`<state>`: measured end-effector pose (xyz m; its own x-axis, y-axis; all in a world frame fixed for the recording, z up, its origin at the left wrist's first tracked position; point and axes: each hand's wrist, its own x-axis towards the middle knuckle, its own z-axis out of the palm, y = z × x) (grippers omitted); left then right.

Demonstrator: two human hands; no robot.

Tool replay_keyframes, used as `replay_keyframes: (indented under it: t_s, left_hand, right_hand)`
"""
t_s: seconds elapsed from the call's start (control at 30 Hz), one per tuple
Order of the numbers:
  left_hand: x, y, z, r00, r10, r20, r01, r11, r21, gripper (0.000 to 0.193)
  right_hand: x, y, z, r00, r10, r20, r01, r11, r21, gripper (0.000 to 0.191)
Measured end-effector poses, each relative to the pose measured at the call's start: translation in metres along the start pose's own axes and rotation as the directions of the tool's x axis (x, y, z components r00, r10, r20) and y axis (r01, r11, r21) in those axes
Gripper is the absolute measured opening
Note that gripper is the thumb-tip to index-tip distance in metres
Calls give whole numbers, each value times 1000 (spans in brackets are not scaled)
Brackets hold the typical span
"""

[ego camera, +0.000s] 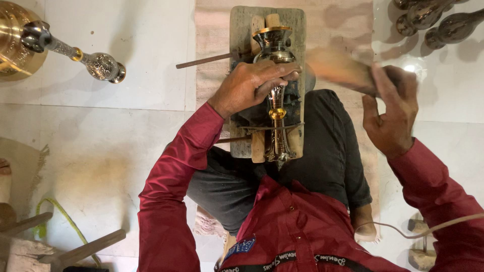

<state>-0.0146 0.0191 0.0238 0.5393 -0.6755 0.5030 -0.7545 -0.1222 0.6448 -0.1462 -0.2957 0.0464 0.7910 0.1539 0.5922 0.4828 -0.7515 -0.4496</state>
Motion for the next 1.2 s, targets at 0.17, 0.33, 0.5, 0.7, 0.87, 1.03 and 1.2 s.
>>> replay_keyframes:
  t_s: [0.17, 0.33, 0.5, 0.7, 0.87, 1.03, 1.2]
  left_hand:
    - [0, -2, -2, 999, -2, 33, 2, 1000, -1, 50]
    - [2, -1, -3, 1000, 25, 19, -26, 999, 38, 54]
    - [2, 0, -8, 998, 41, 46, -38, 997, -73, 60]
    - [2, -5, -4, 997, 40, 63, -37, 998, -44, 58]
    - [1, -11, -1, 996, 43, 73, -46, 998, 31, 60]
    - [1, -14, 2, 996, 33, 87, -37, 999, 36, 64]
    - [1, -13, 0, 995, 60, 81, -66, 995, 74, 68]
  right_hand:
    - [-6, 8, 1, 998, -42, 50, 54, 962, -268, 56]
    - [-6, 6, -2, 996, -37, 87, 63, 945, -322, 56]
    - [-6, 5, -3, 998, 7, 67, 10, 971, -240, 55]
    - [-9, 6, -2, 999, -4, 47, 13, 980, -198, 55]
    - [-7, 3, -6, 998, -66, 11, 67, 980, -185, 54]
    - [-4, -1, -5, 993, -114, 9, 111, 937, -331, 52]
    - [-6, -7, -9, 993, -104, 53, 116, 856, -503, 54]
